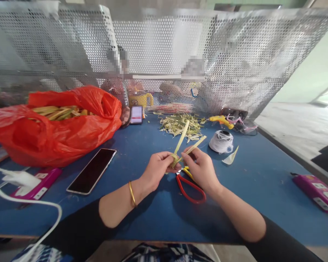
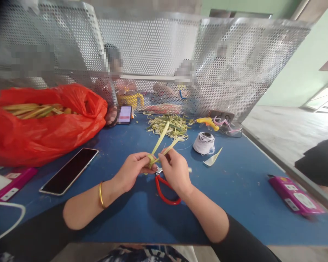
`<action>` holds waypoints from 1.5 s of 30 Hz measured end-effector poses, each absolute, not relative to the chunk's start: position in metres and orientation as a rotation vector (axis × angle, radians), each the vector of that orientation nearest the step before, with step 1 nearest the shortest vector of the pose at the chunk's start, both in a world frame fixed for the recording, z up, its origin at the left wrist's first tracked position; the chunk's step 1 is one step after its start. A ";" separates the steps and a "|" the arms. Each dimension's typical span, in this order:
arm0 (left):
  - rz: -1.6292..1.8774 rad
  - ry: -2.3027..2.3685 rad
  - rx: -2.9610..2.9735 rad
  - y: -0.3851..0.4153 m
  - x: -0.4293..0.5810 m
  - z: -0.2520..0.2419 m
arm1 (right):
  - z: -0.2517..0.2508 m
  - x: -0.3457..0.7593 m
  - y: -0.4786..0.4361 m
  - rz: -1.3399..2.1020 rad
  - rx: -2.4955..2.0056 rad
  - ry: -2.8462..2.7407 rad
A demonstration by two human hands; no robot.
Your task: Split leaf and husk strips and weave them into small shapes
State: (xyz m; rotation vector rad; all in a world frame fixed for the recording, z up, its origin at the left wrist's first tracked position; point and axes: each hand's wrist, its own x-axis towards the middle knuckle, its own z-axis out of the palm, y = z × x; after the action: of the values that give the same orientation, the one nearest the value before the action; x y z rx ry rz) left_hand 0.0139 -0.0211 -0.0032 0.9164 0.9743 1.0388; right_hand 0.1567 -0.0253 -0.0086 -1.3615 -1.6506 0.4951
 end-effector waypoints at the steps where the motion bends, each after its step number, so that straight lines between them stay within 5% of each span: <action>1: 1.038 0.984 0.962 -0.021 0.014 -0.003 | -0.011 0.157 -0.024 0.613 -1.379 -1.632; 31: 1.208 1.038 0.858 -0.019 0.013 -0.001 | -0.009 0.150 -0.027 1.094 -1.306 -1.382; 39: 1.235 1.074 0.802 -0.013 0.009 -0.002 | -0.009 0.163 -0.031 0.085 -0.897 -2.338; 45: 1.178 1.071 0.833 -0.018 0.012 -0.002 | -0.006 0.165 -0.030 -0.361 -0.790 -2.196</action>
State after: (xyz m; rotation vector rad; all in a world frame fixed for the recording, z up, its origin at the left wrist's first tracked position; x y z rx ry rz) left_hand 0.0121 -0.0180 -0.0024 0.8332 1.0712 1.1782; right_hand 0.1646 -0.0296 -0.0060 -0.7899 -2.1958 -0.3614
